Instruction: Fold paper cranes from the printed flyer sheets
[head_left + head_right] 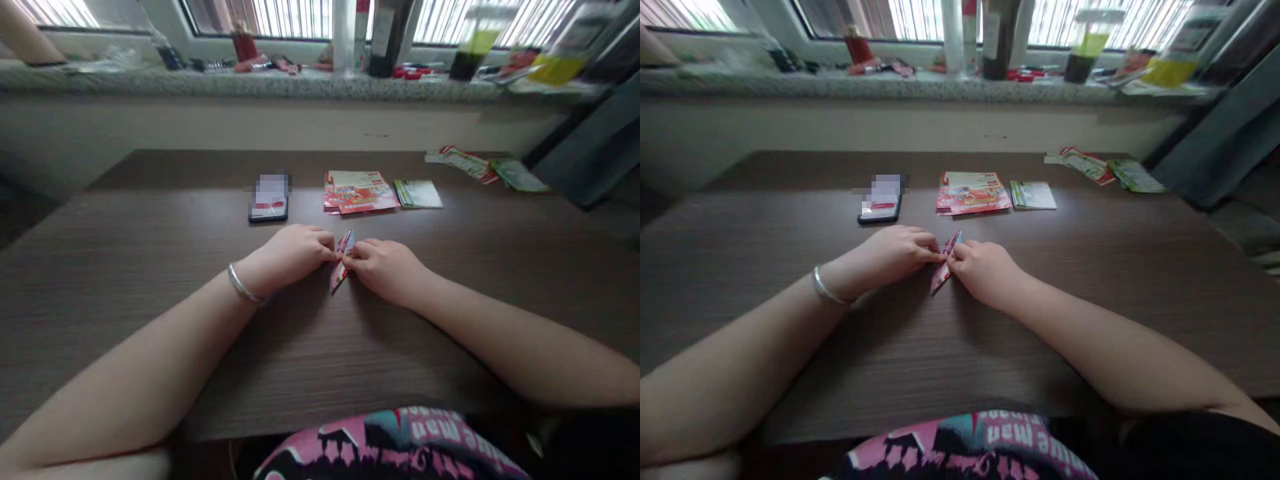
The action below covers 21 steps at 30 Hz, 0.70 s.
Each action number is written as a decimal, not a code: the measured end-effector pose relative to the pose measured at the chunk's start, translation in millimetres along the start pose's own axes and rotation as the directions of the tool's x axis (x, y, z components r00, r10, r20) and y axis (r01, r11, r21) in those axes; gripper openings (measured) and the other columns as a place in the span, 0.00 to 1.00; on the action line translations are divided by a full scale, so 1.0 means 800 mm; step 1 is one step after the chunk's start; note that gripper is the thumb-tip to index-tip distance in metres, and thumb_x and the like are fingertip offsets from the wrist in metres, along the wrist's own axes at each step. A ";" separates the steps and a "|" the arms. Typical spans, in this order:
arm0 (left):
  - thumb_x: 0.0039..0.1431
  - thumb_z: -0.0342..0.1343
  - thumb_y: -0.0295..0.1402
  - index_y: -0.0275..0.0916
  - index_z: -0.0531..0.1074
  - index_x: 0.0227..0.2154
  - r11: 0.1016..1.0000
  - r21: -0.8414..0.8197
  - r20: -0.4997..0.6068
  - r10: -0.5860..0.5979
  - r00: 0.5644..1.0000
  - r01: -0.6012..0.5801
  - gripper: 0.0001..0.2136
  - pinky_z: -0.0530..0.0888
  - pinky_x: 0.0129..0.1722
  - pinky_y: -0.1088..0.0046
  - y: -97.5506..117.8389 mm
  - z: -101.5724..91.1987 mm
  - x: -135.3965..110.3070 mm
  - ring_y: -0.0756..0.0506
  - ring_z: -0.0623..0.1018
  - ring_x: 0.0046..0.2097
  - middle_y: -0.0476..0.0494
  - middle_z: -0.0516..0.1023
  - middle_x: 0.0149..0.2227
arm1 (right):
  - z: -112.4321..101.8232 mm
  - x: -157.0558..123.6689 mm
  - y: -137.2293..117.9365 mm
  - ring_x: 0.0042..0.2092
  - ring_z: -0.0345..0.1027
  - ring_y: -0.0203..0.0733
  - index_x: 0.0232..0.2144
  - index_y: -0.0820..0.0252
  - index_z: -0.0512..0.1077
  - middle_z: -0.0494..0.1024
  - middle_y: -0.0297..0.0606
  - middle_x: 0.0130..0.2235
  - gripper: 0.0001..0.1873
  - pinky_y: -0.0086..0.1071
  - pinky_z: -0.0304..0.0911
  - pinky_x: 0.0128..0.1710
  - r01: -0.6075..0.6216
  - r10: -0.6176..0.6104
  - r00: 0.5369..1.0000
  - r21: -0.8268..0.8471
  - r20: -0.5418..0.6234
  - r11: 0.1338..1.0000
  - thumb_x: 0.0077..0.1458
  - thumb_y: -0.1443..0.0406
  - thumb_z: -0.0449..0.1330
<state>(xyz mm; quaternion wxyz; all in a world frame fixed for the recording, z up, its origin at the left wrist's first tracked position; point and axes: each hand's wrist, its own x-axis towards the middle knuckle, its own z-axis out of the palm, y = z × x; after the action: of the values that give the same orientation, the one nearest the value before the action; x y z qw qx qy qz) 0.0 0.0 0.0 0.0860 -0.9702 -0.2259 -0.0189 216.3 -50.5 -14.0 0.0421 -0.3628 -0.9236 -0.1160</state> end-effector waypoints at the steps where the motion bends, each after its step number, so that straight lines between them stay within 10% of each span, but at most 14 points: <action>1: 0.64 0.53 0.31 0.48 0.78 0.43 1.000 -0.010 -0.004 0.004 1.000 -0.004 0.10 0.69 0.38 0.70 0.002 -0.003 -0.002 0.45 0.77 0.41 0.46 0.78 0.40 | -0.001 0.000 -0.001 0.42 0.69 0.45 0.46 0.57 0.75 0.76 0.42 0.41 0.17 0.35 0.58 0.34 -0.003 0.003 1.000 0.000 0.008 1.000 0.64 0.67 0.47; 13: 0.60 0.54 0.27 0.44 0.78 0.41 0.986 -0.129 0.069 -0.100 0.993 0.109 0.10 0.72 0.40 0.73 0.006 -0.013 -0.011 0.47 0.79 0.42 0.48 0.80 0.44 | -0.024 -0.002 -0.007 0.40 0.70 0.44 0.38 0.58 0.78 0.77 0.43 0.42 0.17 0.34 0.58 0.33 -0.096 0.092 0.988 0.026 0.124 0.995 0.64 0.65 0.48; 21: 0.62 0.51 0.28 0.42 0.79 0.42 0.984 -0.178 -0.048 0.024 0.999 -0.032 0.12 0.71 0.53 0.66 0.016 -0.016 -0.004 0.44 0.75 0.50 0.43 0.79 0.45 | -0.025 0.000 0.005 0.43 0.69 0.47 0.37 0.59 0.78 0.79 0.44 0.41 0.24 0.37 0.60 0.37 -0.178 0.172 0.977 0.040 0.124 0.983 0.65 0.54 0.46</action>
<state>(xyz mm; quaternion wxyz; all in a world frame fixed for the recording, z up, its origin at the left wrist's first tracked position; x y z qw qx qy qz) 2.6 -14.8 10.2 0.0042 -0.9763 -0.2077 -0.0598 219.2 -52.4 6.4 0.0058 -0.4480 -0.8915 -0.0665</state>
